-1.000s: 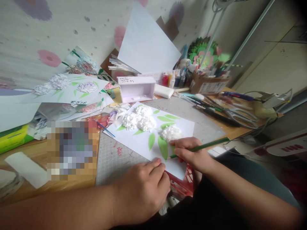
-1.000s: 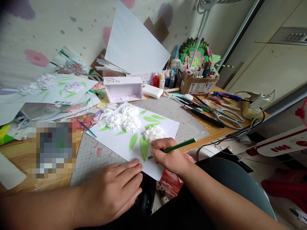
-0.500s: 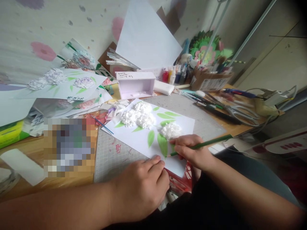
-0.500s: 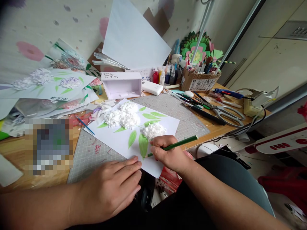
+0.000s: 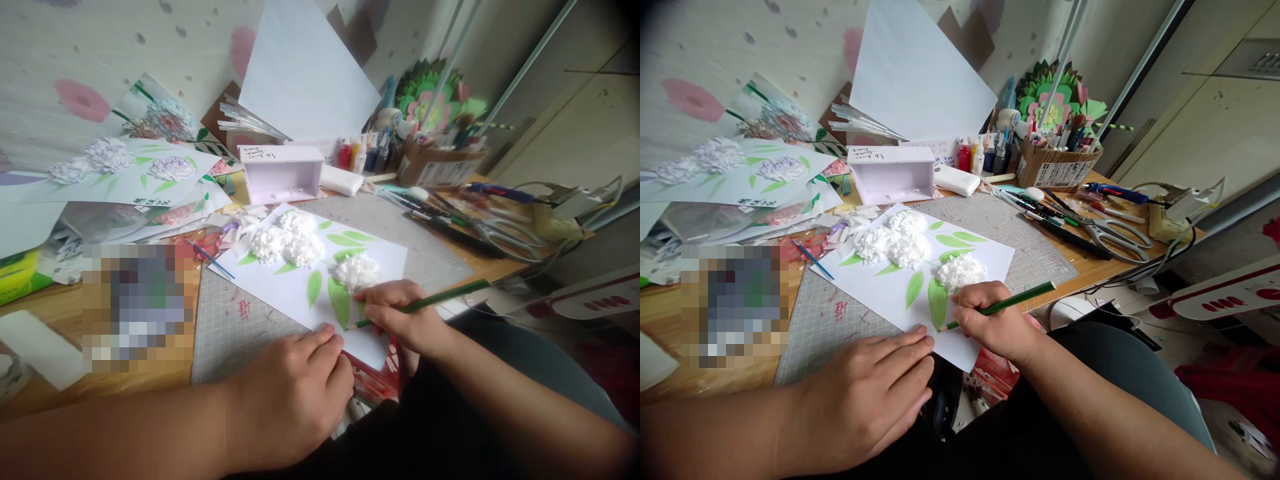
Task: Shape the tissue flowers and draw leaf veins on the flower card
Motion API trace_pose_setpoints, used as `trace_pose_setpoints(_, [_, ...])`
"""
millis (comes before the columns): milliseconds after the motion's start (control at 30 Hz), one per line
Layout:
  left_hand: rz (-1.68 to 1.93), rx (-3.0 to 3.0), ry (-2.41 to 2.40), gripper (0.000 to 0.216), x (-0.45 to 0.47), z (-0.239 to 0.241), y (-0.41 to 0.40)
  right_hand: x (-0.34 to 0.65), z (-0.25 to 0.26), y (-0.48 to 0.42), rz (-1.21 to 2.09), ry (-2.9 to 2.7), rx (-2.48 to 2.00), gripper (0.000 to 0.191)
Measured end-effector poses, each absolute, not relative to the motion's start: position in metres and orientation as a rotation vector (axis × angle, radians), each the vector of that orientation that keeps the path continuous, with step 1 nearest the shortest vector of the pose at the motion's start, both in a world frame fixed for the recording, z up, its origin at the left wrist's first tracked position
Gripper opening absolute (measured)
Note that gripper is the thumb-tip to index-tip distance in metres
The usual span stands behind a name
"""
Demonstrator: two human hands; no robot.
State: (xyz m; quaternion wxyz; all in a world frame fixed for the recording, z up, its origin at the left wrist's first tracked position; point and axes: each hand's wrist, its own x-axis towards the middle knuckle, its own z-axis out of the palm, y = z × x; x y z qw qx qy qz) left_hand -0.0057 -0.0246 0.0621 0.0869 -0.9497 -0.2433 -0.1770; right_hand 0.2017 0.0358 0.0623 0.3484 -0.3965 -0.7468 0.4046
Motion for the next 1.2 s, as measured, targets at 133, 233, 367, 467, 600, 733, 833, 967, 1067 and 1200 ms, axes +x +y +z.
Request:
trace_pose_setpoints(133, [-0.524,-2.837,-0.727,0.021,-0.0053,0.0615,-0.0249,0.2013,0.0627,0.0367,1.009,-1.887,-1.059,0.030])
trace_pose_setpoints(233, [-0.516,-2.838,-0.715,0.020,-0.0044,0.0616,-0.0243,0.2007,0.0626,0.0373,0.983,-1.829,-1.126,0.029])
trace_pose_setpoints(367, [-0.515,-2.834,-0.712,0.020,-0.0044,0.0620,-0.0237,0.2005,0.0622,0.0380,0.983,-1.782,-1.161,0.027])
trace_pose_setpoints(467, [-0.518,-2.831,-0.711,0.021,-0.0050,0.0620,-0.0235,0.2010,0.0621,0.0377,1.052,-1.839,-1.057,0.029])
trace_pose_setpoints(600, [-0.528,-2.830,-0.726,0.021,-0.0048,0.0615,-0.0238,0.2015,0.0605,0.0377,1.036,-1.893,-1.036,0.029])
trace_pose_setpoints(733, [-0.514,-2.841,-0.738,0.021,-0.0050,0.0599,-0.0252,0.2011,0.0577,0.0393,0.932,-1.801,-1.157,0.028])
trace_pose_setpoints(833, [-0.511,-2.856,-0.740,0.022,-0.0055,0.0583,-0.0260,0.1994,0.0567,0.0412,0.885,-1.756,-1.207,0.027])
trace_pose_setpoints(967, [-0.531,-2.865,-0.746,0.023,-0.0052,0.0578,-0.0262,0.1965,0.0572,0.0428,0.849,-1.721,-1.260,0.028])
trace_pose_setpoints(1067, [-0.547,-2.850,-0.743,0.021,-0.0034,0.0593,-0.0250,0.1948,0.0573,0.0420,0.892,-1.691,-1.247,0.028])
trace_pose_setpoints(1200, [-0.544,-2.845,-0.724,0.012,0.0009,0.0642,-0.0212,0.1953,0.0584,0.0389,1.016,-1.554,-1.154,0.029])
